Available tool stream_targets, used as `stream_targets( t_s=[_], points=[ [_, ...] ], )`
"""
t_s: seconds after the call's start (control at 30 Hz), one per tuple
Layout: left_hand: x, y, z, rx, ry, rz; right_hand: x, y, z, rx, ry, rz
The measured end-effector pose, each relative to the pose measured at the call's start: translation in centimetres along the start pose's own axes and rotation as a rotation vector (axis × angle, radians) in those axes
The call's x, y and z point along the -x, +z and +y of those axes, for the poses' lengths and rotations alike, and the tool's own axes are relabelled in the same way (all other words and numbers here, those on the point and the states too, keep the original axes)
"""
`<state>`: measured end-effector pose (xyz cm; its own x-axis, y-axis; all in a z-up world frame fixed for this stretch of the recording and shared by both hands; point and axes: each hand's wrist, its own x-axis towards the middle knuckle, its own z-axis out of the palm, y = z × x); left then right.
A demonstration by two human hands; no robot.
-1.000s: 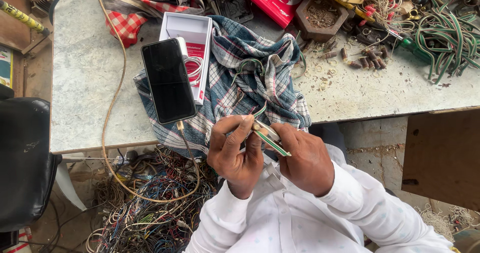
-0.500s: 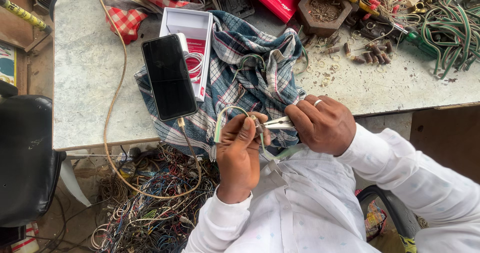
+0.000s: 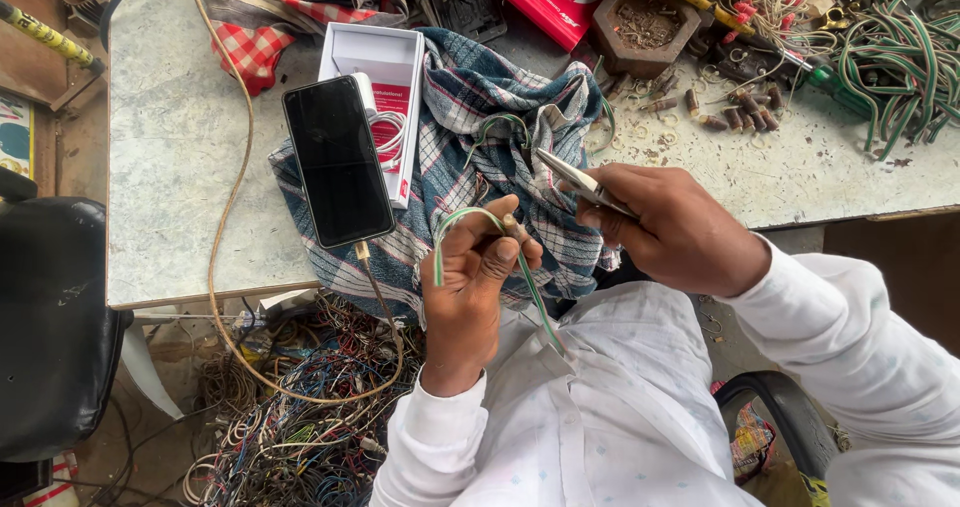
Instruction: The person uses pliers to strip the insulation from several green and white electrical wires. The person holds the wires in one hand and uses the pliers in the other to cut and remove the outer sheath, exposing the inner conductors.
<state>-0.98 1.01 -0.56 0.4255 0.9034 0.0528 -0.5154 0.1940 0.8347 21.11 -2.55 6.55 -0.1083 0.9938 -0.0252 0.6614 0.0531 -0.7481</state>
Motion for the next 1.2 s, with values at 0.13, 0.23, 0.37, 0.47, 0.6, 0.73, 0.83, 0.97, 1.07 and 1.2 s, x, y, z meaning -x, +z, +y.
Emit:
stream_targets(
  t_s=[0.13,0.23,0.37,0.47,0.6,0.73,0.83,0.97,1.07,1.2],
  points=[
    [0.0,0.2,-0.2,-0.050,0.027,-0.005,0.4,1.0,-1.1,-0.265,-0.170,0.105],
    [0.1,0.5,-0.7,-0.081,0.035,0.021,0.1,2.3,-1.4,-0.468,-0.098,0.106],
    [0.0,0.4,-1.0,-0.105,0.074,-0.003,-0.3,3.2,-1.5,-0.590,-0.086,0.133],
    [0.0,0.2,-1.0,-0.050,-0.018,-0.008,-0.4,3.3,-1.4,-0.666,-0.067,0.131],
    [-0.3,0.5,-1.4,0.045,-0.072,-0.035,-0.6,3.4,-1.2,-0.383,-0.142,0.231],
    [-0.3,0.4,-1.9,0.051,-0.084,0.014,-0.5,3.6,-0.8,-0.322,-0.173,0.242],
    [-0.4,0.1,-2.1,0.042,-0.018,0.061,-0.5,3.8,-0.6,-0.311,-0.185,0.230],
    [-0.2,0.1,-1.9,-0.066,0.064,0.019,-0.4,4.0,-0.5,-0.280,-0.185,0.240],
    [0.0,0.1,-1.7,-0.111,0.016,-0.022,-0.3,3.8,0.2,-0.326,-0.169,0.214],
    [-0.1,0.5,-1.2,-0.063,-0.108,-0.059,0.1,3.1,1.3,-0.460,-0.179,0.176]
  ],
)
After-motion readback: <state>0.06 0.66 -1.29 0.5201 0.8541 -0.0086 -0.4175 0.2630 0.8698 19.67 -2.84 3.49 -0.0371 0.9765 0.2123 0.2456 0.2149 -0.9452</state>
